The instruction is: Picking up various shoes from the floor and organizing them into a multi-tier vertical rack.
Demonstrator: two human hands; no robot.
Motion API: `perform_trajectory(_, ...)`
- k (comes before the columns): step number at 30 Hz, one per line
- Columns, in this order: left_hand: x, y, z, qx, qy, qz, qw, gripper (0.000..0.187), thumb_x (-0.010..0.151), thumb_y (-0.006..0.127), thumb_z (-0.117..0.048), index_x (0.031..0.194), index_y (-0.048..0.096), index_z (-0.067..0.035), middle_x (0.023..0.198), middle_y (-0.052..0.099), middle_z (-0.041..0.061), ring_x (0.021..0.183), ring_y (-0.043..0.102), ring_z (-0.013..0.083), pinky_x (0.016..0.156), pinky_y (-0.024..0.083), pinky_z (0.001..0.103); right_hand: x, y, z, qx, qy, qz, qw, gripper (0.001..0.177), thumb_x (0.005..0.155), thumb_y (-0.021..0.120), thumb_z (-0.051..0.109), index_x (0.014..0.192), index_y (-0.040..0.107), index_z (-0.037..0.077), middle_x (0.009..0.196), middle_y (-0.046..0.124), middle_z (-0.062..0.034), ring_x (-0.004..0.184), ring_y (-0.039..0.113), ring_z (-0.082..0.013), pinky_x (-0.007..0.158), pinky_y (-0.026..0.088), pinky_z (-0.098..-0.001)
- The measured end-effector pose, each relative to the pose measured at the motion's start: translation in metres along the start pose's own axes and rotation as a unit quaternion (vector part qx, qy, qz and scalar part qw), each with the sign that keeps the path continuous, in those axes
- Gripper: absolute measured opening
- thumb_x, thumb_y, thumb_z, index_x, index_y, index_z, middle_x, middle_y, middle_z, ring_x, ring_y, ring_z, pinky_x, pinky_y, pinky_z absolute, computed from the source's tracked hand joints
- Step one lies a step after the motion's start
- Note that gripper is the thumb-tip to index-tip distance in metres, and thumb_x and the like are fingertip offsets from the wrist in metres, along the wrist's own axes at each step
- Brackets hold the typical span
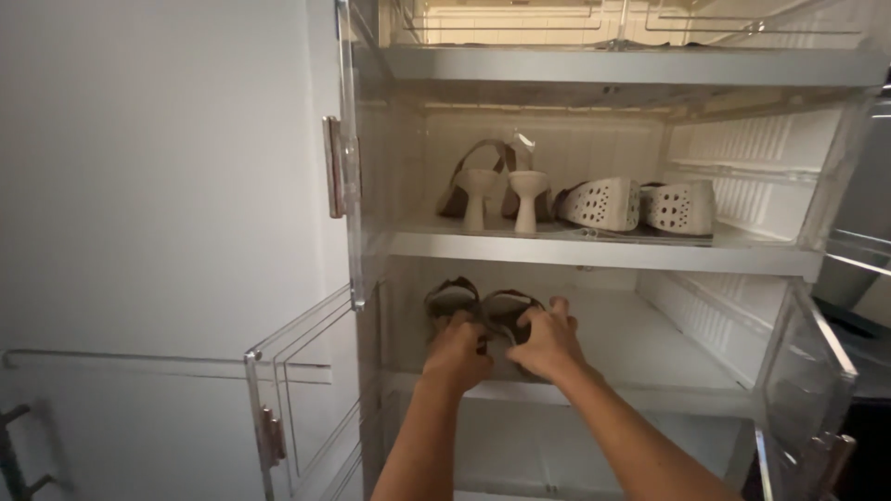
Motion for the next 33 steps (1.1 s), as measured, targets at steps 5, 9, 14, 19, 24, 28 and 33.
perform_trajectory(5, 0.006, 0.012, 0.015, 0.017, -0.018, -0.010, 1.000, 0.042, 0.073, 0.079, -0.009, 0.114, 0.074, -0.014, 0.130, 0.059, 0.010, 0.121, 0.057, 0.0343, 0.101, 0.048, 0.047, 0.031, 0.036, -0.020, 0.010, -0.041, 0.008, 0.999, 0.055, 0.061, 0.090, 0.026, 0.110, 0.076, 0.004, 0.148, 0.039, -0.0237, 0.129, 0.052, -0.0443, 0.109, 0.050, -0.0419)
perform_trajectory(9, 0.010, 0.020, 0.027, 0.028, -0.029, 0.004, 0.999, 0.039, 0.078, 0.073, -0.005, 0.116, 0.076, -0.014, 0.126, 0.061, 0.014, 0.120, 0.058, 0.0353, 0.102, 0.050, 0.045, 0.035, 0.052, -0.027, 0.087, -0.048, 0.089, 0.991, 0.057, 0.063, 0.090, 0.025, 0.114, 0.077, 0.003, 0.139, 0.047, -0.0226, 0.122, 0.059, -0.0396, 0.106, 0.050, -0.0371)
perform_trajectory(14, 0.016, 0.023, 0.031, 0.055, -0.084, 0.029, 0.995, 0.039, 0.081, 0.071, -0.005, 0.119, 0.074, -0.013, 0.135, 0.057, 0.013, 0.129, 0.052, 0.0344, 0.109, 0.043, 0.047, 0.038, 0.057, -0.023, 0.149, -0.081, 0.136, 0.976, 0.060, 0.060, 0.084, 0.021, 0.116, 0.074, 0.002, 0.117, 0.074, -0.0223, 0.103, 0.076, -0.0321, 0.092, 0.060, -0.0367)
perform_trajectory(19, 0.017, 0.025, 0.037, 0.088, -0.145, 0.017, 0.985, 0.047, 0.082, 0.072, -0.003, 0.128, 0.066, -0.009, 0.149, 0.044, 0.017, 0.138, 0.041, 0.0371, 0.112, 0.038, 0.048, 0.036, 0.065, -0.019, 0.104, -0.129, -0.041, 0.985, 0.052, 0.058, 0.093, 0.019, 0.102, 0.077, -0.003, 0.110, 0.067, -0.0253, 0.097, 0.069, -0.0358, 0.085, 0.058, -0.0401)
perform_trajectory(24, 0.020, 0.033, 0.040, 0.089, -0.156, 0.019, 0.984, 0.050, 0.089, 0.067, -0.010, 0.138, 0.056, -0.006, 0.151, 0.045, 0.016, 0.142, 0.040, 0.0361, 0.119, 0.032, 0.052, -0.004, 0.045, 0.009, 0.035, -0.060, 0.048, 0.996, 0.035, 0.090, 0.071, 0.030, 0.116, 0.074, 0.008, 0.125, 0.072, -0.0177, 0.112, 0.070, -0.0348, 0.097, 0.055, -0.0430)
perform_trajectory(28, -0.003, 0.033, 0.024, 0.124, -0.095, -0.001, 0.988, 0.051, 0.094, 0.061, -0.012, 0.143, 0.050, -0.005, 0.150, 0.043, 0.018, 0.141, 0.036, 0.0379, 0.122, 0.023, 0.057, -0.031, 0.023, 0.015, -0.017, -0.135, -0.030, 0.990, 0.044, 0.090, 0.071, 0.025, 0.129, 0.063, 0.008, 0.140, 0.057, -0.0124, 0.128, 0.056, -0.0328, 0.107, 0.045, -0.0475)
perform_trajectory(33, -0.049, 0.012, -0.028, 0.128, -0.028, -0.074, 0.989, 0.056, 0.091, 0.060, -0.019, 0.144, 0.046, -0.007, 0.145, 0.045, 0.022, 0.136, 0.035, 0.0406, 0.114, 0.026, 0.056, -0.075, -0.018, 0.010, 0.118, -0.113, -0.049, 0.985, 0.055, 0.095, 0.066, 0.022, 0.145, 0.050, 0.007, 0.155, 0.040, -0.0154, 0.138, 0.046, -0.0354, 0.108, 0.045, -0.0426)
Point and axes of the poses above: each hand's wrist, its own x-axis towards the middle knuckle, its own y-axis out of the palm, z = x × y, the point moved 6 cm from there along x, towards the middle knuckle
